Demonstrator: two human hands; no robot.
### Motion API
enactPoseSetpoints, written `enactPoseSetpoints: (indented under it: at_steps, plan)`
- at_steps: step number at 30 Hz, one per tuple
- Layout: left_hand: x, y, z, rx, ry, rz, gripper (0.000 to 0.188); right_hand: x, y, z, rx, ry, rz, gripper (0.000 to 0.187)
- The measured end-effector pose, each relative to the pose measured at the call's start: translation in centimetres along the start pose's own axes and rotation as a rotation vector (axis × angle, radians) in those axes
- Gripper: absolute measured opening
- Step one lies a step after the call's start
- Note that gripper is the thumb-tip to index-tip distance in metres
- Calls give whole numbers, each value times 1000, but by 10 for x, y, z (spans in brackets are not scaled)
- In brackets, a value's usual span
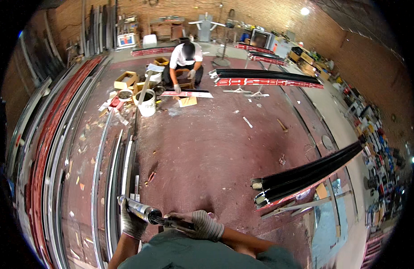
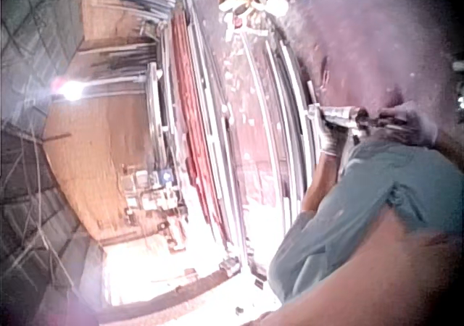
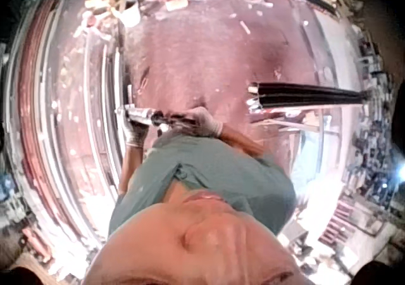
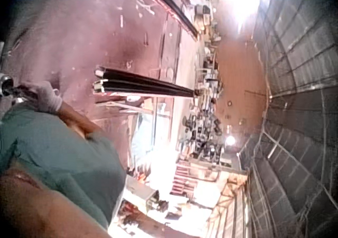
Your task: The person uses a caulking gun to apply sealant along the edges of several long black metal profiles laid out on the floor. The person moves between profiles and applies sealant in continuous lines along their lengths.
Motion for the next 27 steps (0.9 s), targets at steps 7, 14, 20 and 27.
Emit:
enactPoseSetpoints:
  at_steps: [7,14,20,27]
  plan:
    - [-138,19,-101,-184,-115,190,56,-70,24,67,-46,313,-24,69]
    - [-237,-34,-211,-297,-132,372,60,-94,131,107,-1294,329,-326,46]
    - [-288,-80,-294,-526,-263,482,61,-99,175,169,-888,589,-360,34]
    - [-320,-189,-359,-938,-731,803,58,-44,142,202,-378,1089,-391,41]
Point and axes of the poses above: each hand's wrist, its own x-axis away from the middle knuckle, its own z-axis out of the back of the hand, y = z × x, the point moved 6 cm from there along -x, towards the middle knuckle, and after that the axes turned 6 degrees about -z, right-handed, at the moved point
